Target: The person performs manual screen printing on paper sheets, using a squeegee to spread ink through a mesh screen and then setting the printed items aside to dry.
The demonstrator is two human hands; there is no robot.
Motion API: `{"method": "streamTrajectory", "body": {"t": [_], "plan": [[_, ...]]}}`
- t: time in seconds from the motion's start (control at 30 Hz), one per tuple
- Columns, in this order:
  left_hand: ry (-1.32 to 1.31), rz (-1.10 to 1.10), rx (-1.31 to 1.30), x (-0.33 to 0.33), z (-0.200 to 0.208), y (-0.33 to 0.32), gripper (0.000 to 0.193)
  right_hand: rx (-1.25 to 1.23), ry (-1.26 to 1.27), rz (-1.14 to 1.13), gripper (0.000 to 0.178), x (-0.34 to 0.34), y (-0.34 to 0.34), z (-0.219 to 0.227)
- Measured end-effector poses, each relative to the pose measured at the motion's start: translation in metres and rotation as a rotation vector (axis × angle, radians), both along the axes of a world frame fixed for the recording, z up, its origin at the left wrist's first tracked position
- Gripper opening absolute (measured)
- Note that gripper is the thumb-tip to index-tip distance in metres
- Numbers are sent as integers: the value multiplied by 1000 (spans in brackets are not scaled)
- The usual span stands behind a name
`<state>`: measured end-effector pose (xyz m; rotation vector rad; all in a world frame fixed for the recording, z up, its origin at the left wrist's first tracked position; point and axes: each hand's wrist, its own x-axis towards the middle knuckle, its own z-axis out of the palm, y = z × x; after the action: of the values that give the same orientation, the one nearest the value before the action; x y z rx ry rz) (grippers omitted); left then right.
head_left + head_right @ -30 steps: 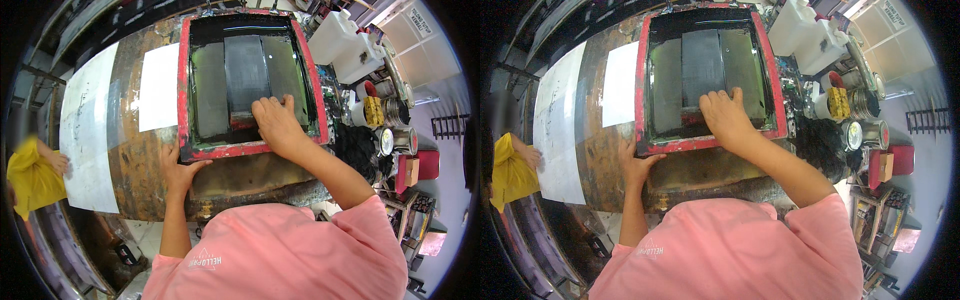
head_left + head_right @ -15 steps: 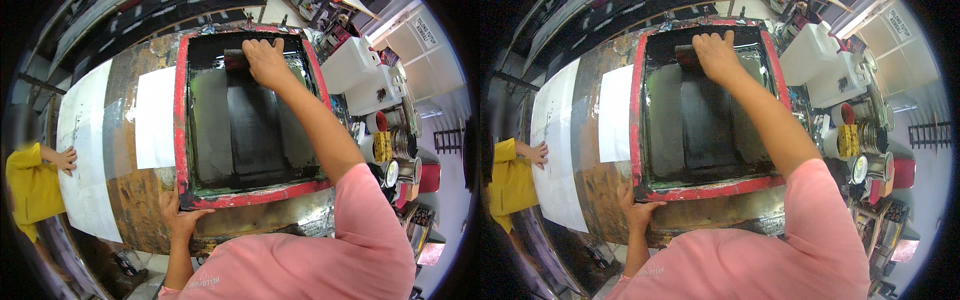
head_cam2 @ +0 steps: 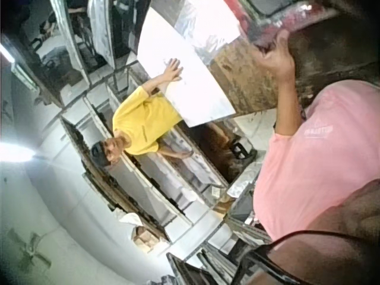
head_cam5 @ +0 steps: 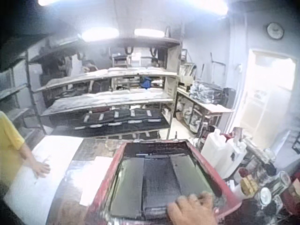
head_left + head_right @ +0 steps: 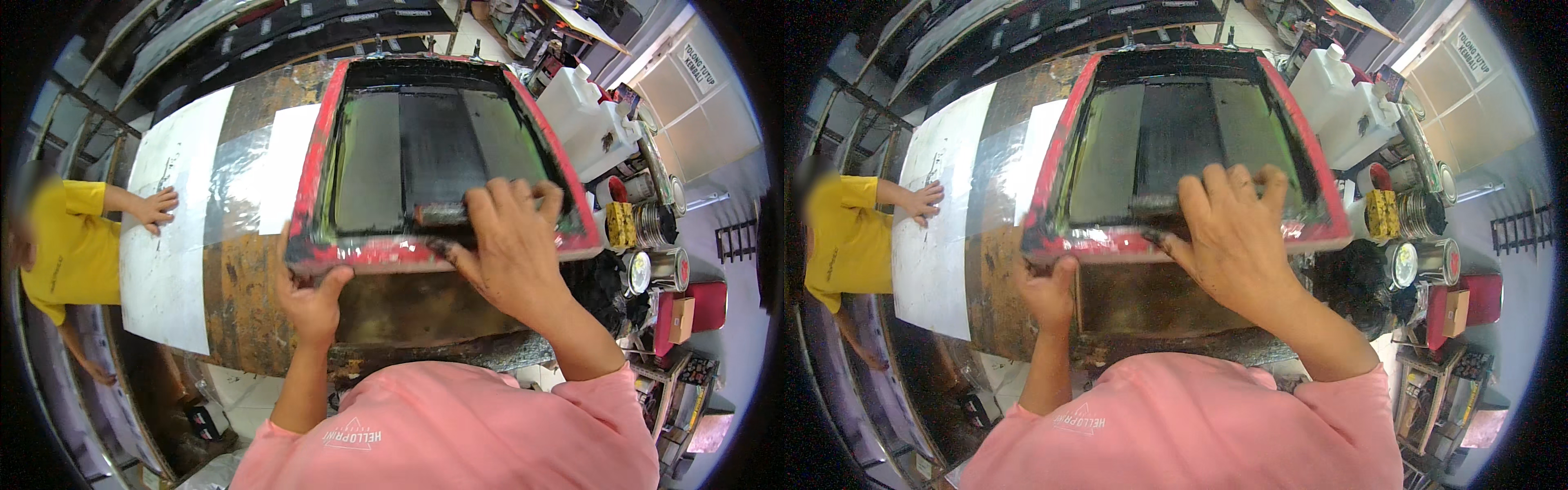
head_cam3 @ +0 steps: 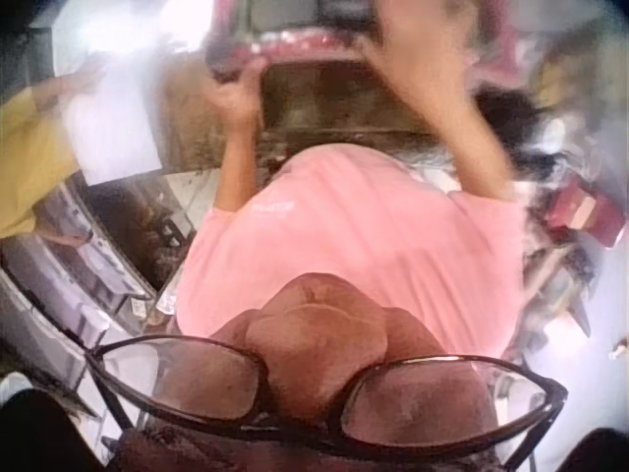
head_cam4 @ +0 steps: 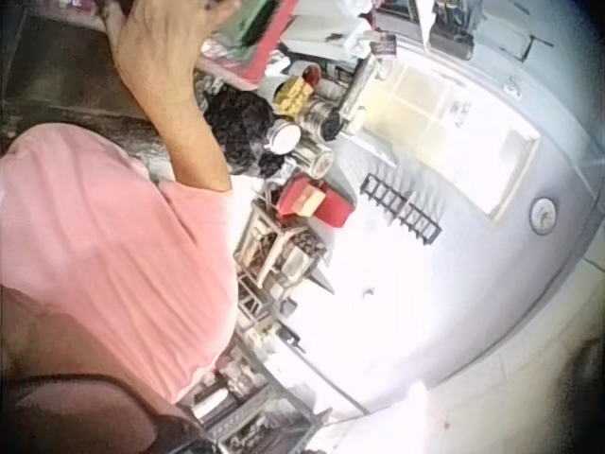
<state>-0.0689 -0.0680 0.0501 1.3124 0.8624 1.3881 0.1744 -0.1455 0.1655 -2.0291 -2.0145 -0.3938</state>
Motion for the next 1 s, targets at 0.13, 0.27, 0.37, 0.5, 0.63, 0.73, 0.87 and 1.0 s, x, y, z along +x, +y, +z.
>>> {"method": "streamTrajectory", "body": {"t": [0.13,0.27,0.37,0.5,0.63,0.73,0.87,1.0], "plan": [[176,86,215,17,26,35,95,270,-69,-21,38,8,27,42],[1494,226,429,15,-29,43,109,336,-80,29,33,28,56,76],[1495,114,329,0,-64,39,121,355,-170,18,36,32,69,94],[1161,146,297,14,-26,60,110,336,-202,38,41,56,82,111],[1093,332,147,-30,-22,90,87,315,-232,56,49,59,91,111],[1170,470,107,-93,-27,115,80,301,-234,-9,57,54,81,116],[1275,590,95,-182,-39,139,81,366,-164,1,59,47,78,108],[1442,723,-64,-266,-30,156,89,324,-83,-23,49,28,75,111]]}}
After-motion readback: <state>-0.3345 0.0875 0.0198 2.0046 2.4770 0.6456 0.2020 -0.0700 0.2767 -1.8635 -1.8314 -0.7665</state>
